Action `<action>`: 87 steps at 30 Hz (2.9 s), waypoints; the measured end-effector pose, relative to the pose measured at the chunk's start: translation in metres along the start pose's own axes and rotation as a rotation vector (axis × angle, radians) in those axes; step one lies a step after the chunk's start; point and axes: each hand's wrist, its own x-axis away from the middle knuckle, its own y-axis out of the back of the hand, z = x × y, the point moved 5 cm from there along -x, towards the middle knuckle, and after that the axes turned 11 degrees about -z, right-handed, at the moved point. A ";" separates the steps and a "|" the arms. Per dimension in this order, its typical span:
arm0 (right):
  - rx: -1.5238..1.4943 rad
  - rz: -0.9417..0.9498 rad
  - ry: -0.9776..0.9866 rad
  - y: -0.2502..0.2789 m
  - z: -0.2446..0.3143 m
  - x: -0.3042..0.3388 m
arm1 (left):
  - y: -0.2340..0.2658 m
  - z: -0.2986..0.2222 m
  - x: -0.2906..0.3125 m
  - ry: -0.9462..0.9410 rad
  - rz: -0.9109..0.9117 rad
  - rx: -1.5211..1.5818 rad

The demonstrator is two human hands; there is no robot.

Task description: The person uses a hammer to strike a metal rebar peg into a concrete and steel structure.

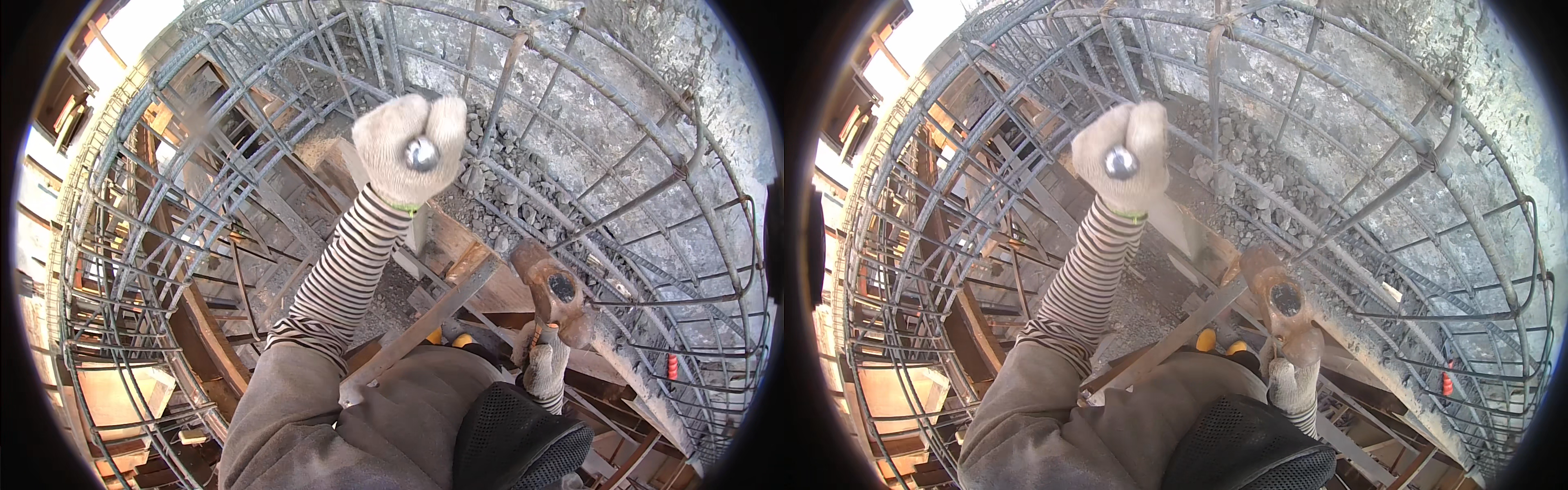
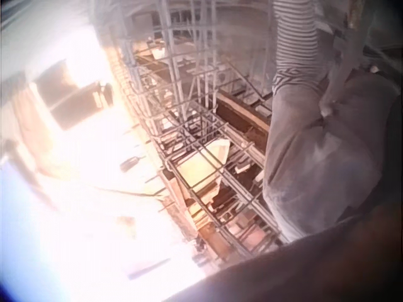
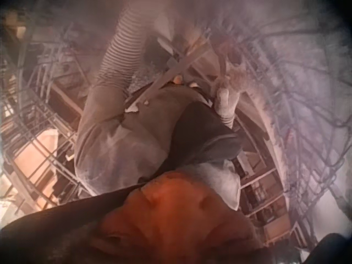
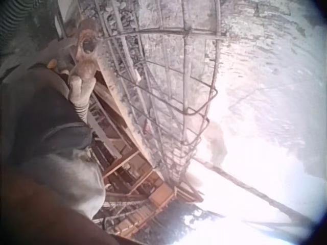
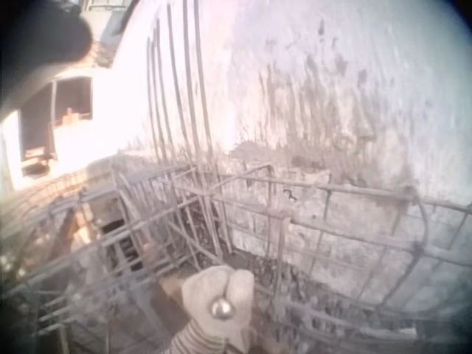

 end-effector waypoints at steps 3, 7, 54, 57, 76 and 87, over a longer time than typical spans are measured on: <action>0.073 0.017 -0.060 0.010 -0.012 0.004 | 0.021 -0.020 0.078 -0.023 0.215 0.336; 0.169 0.126 -0.123 0.007 0.002 0.003 | 0.062 -0.020 0.058 0.071 0.297 0.281; -0.153 0.281 0.034 -0.055 -0.006 -0.039 | -0.036 -0.031 0.064 -0.105 0.304 0.157; -0.529 0.173 0.255 -0.034 0.008 -0.034 | -0.031 -0.039 0.049 -0.047 0.338 0.063; -0.860 0.476 0.808 -0.044 0.048 -0.043 | -0.029 -0.019 0.063 0.025 0.202 0.100; -0.690 0.424 0.516 -0.054 -0.063 -0.043 | -0.041 -0.010 0.083 0.086 0.494 -0.014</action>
